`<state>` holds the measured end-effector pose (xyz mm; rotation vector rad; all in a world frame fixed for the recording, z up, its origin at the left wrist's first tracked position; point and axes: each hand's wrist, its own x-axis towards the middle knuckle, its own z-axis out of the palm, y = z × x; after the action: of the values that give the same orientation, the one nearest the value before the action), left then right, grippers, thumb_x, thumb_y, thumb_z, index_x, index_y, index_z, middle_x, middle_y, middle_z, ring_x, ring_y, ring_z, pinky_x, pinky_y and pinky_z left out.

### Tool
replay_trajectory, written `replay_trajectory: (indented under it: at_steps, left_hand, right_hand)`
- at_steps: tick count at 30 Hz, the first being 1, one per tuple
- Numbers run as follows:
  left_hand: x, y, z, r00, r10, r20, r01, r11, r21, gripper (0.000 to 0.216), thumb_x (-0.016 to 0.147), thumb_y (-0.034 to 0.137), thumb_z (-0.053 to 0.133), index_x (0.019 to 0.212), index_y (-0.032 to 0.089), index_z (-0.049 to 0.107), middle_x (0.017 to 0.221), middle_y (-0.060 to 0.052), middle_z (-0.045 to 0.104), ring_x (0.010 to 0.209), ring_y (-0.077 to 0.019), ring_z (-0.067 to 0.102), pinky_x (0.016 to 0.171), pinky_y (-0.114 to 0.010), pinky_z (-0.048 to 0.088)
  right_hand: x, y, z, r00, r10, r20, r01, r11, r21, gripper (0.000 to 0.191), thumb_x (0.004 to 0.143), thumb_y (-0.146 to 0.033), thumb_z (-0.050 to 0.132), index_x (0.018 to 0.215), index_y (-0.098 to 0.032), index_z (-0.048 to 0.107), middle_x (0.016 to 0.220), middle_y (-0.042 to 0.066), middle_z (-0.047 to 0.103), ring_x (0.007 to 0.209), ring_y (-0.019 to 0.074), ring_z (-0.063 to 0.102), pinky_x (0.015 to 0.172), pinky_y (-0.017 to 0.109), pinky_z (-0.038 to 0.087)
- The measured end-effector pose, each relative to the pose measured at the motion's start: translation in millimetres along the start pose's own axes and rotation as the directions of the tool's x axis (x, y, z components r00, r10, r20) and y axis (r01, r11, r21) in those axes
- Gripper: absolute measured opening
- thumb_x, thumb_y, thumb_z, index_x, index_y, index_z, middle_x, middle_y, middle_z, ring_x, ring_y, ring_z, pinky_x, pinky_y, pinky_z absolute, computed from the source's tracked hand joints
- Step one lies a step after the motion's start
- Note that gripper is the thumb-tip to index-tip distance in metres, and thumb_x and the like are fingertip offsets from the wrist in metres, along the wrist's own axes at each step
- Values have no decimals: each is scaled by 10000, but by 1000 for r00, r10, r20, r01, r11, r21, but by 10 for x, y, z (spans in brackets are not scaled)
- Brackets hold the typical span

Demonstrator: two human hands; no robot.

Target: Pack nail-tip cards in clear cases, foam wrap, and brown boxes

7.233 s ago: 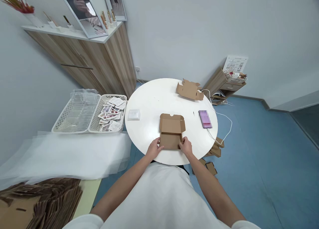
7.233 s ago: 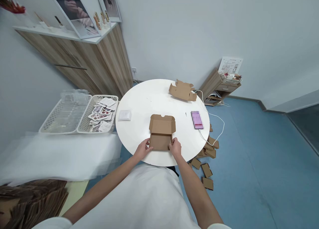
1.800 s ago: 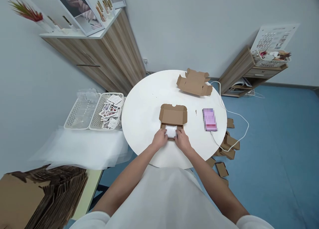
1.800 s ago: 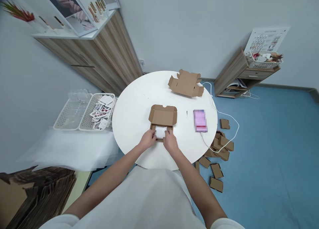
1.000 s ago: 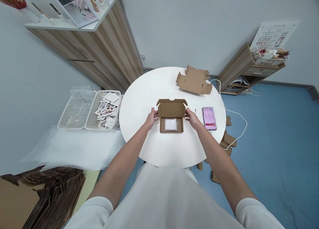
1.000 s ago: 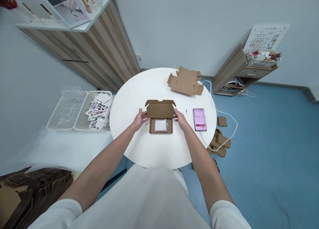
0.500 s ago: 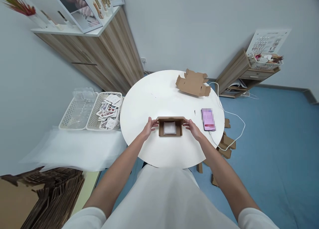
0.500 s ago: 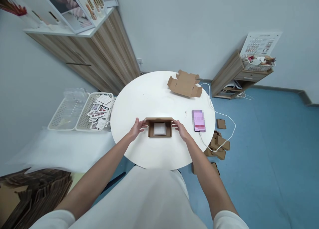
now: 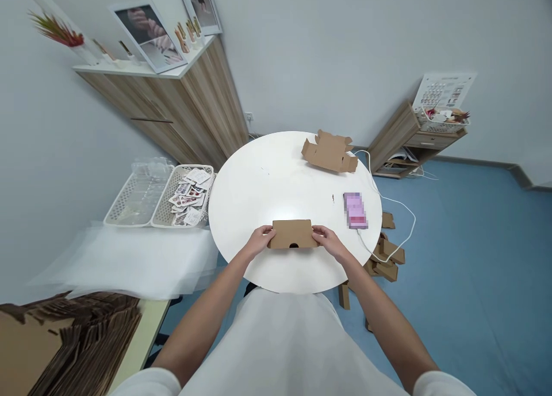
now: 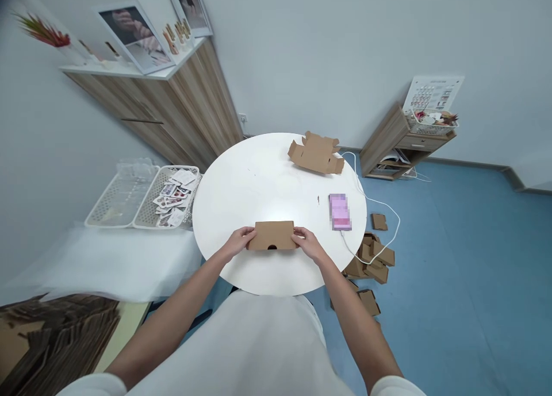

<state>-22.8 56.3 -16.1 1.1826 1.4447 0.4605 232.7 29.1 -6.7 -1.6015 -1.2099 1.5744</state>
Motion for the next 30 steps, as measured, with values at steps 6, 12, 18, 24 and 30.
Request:
replay_trajectory:
  at_steps: [6, 12, 18, 24, 30]
  left_hand:
    - [-47, -321, 184, 980, 84, -178, -29, 955, 294, 514, 722, 340, 538, 1189, 159, 423, 1142, -109, 527, 881, -166, 567, 784, -283, 437]
    - [-53, -461, 305, 982, 35, -185, 8, 974, 224, 424, 754, 302, 509, 1145, 148, 449, 1037, -89, 594, 916, -157, 575, 818, -272, 432]
    - [-111, -491, 343, 957, 100, -271, -47, 980, 196, 391, 752, 304, 512, 1112, 154, 487, 1103, -103, 564, 1005, -185, 540, 850, -298, 418]
    - [-216, -539, 351, 966, 176, -190, -176, 984, 19, 376, 745, 261, 488, 1108, 167, 513, 1046, -86, 561, 909, -169, 552, 777, -292, 442]
    - [-239, -310, 203, 943, 315, -109, -293, 939, 180, 450, 762, 424, 464, 1150, 199, 496, 908, -51, 510, 793, -149, 521, 733, -275, 428]
  right_hand:
    - [-15, 421, 111, 981, -1, -192, -44, 972, -232, 457, 692, -259, 540, 1138, -187, 474, 1136, 99, 530, 788, 138, 595, 742, 309, 460]
    - [42, 640, 211, 977, 32, -213, -62, 989, -137, 363, 703, -253, 503, 1054, -157, 500, 1051, 91, 582, 882, 149, 588, 765, 286, 458]
    - [-13, 645, 246, 969, -52, -242, 3, 980, -198, 369, 688, -293, 520, 1041, -185, 521, 1057, 72, 587, 960, 180, 551, 828, 342, 429]
    - [-151, 565, 246, 977, -125, -173, 111, 990, -88, 448, 664, -303, 565, 1094, -196, 501, 1074, 70, 578, 1004, 191, 526, 866, 343, 402]
    - [-187, 221, 102, 975, -154, -159, 132, 982, -138, 480, 717, -480, 504, 1113, -208, 521, 1044, 62, 558, 926, 197, 529, 808, 323, 407]
